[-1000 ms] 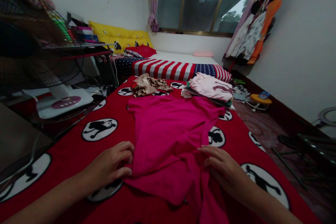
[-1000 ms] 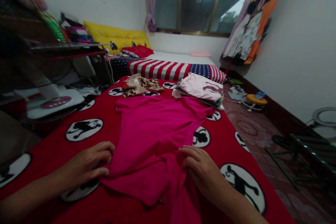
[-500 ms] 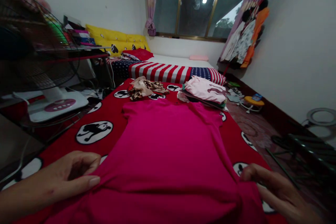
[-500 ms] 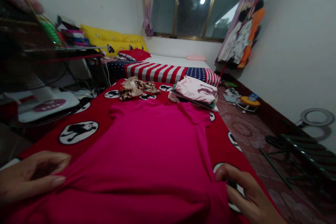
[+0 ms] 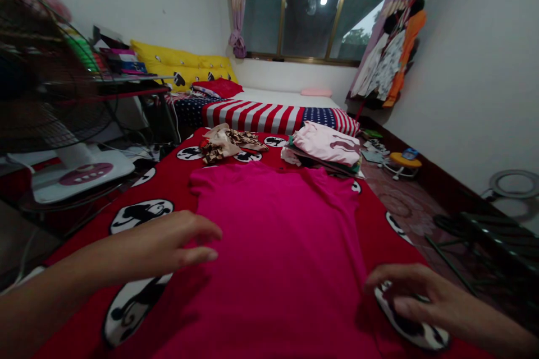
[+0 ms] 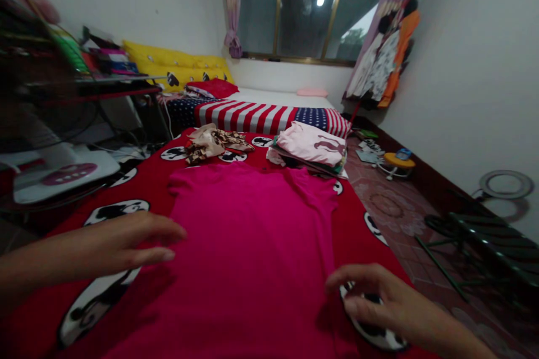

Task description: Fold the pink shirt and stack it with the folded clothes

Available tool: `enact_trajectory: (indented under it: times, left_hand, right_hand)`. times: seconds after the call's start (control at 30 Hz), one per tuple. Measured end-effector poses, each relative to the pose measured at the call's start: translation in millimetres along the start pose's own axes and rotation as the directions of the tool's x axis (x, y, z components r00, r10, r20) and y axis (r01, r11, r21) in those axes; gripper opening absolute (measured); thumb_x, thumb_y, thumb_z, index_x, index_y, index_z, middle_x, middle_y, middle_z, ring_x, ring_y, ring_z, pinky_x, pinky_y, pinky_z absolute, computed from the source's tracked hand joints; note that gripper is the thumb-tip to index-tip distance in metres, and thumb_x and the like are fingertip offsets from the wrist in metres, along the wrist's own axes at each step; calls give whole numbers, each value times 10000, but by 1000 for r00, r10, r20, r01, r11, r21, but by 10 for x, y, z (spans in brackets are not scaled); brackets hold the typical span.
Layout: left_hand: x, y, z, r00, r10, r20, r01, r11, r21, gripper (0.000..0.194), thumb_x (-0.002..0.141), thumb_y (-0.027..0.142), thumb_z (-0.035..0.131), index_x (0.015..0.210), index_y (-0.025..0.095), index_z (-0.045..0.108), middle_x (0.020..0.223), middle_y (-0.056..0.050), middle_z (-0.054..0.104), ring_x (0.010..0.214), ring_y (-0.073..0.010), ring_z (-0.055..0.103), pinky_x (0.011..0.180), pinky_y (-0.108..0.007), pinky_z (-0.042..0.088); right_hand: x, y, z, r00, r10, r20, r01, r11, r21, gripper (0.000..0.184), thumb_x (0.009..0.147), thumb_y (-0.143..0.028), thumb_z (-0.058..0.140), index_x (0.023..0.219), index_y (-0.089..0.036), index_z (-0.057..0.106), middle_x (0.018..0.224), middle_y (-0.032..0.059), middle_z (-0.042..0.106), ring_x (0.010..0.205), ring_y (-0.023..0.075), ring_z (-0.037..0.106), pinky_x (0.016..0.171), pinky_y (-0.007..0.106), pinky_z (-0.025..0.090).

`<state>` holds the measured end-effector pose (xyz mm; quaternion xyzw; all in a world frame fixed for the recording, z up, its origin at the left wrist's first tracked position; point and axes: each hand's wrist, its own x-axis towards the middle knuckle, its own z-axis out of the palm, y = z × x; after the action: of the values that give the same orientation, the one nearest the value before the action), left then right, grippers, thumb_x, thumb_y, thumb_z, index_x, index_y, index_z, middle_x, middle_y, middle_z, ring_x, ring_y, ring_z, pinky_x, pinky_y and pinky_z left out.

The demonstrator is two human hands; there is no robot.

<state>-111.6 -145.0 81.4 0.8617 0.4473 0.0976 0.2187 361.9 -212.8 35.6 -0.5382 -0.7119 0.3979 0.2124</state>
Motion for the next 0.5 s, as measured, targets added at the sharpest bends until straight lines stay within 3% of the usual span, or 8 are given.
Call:
enact_trajectory:
  times: [0.03, 0.1, 0.17, 0.27, 0.37, 0.43, 0.5]
  left_hand:
    - [276, 85, 6, 999, 17, 30, -17, 1000, 6, 326, 853, 457, 572, 1109, 290, 687, 1073, -12, 710, 977, -197, 652, 862, -276, 490]
    - [830, 168, 128, 997, 71, 1, -71, 997, 24, 360, 892, 398, 504, 1174, 232, 653, 1170, -47, 676, 1094, -213, 608, 960, -316, 448]
    - [1330, 131, 348, 990, 89, -106, -82, 994, 75, 403, 889, 335, 492, 1241, 176, 606, 1293, -95, 604, 1215, -221, 533, 1051, -331, 378]
    - [1854, -49, 700, 981, -52, -188, 89, 976, 197, 525, 915, 350, 449, 1393, 133, 448, 1468, -166, 410, 1362, -272, 369, 1106, -420, 304]
    - [2056, -209, 945, 953, -147, -264, 218, 939, 265, 598, 932, 503, 382, 1441, 190, 383, 1536, -156, 286, 1426, -323, 218, 1127, -538, 197]
    - [2071, -263, 1028, 943, -135, -304, 225, 932, 285, 601, 939, 542, 326, 1441, 219, 384, 1544, -136, 277, 1436, -314, 187, 1137, -543, 149]
    - [2053, -284, 1057, 941, -125, -315, 221, 931, 290, 603, 939, 555, 308, 1446, 235, 377, 1546, -123, 279, 1438, -302, 186, 1142, -530, 144]
  right_hand:
    - [174, 9, -49, 999, 37, -8, -37, 998, 56, 395, 764, -527, 656, 1007, -223, 723, 956, 91, 716, 819, 248, 681, 702, 335, 564]
    - [539, 105, -136, 974, 57, -221, -25, 989, 145, 418, 715, -498, 713, 1005, -197, 703, 1077, 108, 693, 963, 267, 659, 814, 356, 546]
    - [878, 291, -230, 897, 96, -432, -10, 980, 197, 447, 670, -486, 735, 991, -179, 683, 1039, 120, 699, 944, 272, 663, 806, 371, 548]
    - [1286, 601, -409, 750, 141, -646, -31, 984, 178, 429, 636, -449, 713, 951, -162, 665, 915, 117, 708, 821, 258, 674, 700, 365, 557]
    - [1624, 777, -577, 657, 193, -729, -105, 981, 165, 436, 648, -423, 671, 972, -133, 636, 910, 135, 698, 741, 235, 664, 591, 331, 543]
    - [1840, 803, -636, 636, 218, -740, -156, 976, 153, 472, 660, -438, 668, 995, -106, 626, 861, 143, 694, 688, 231, 653, 535, 319, 521]
    - [2038, 784, -639, 650, 156, -744, -157, 985, 70, 520, 661, -455, 680, 1030, -92, 626, 807, 132, 694, 661, 234, 645, 533, 324, 508]
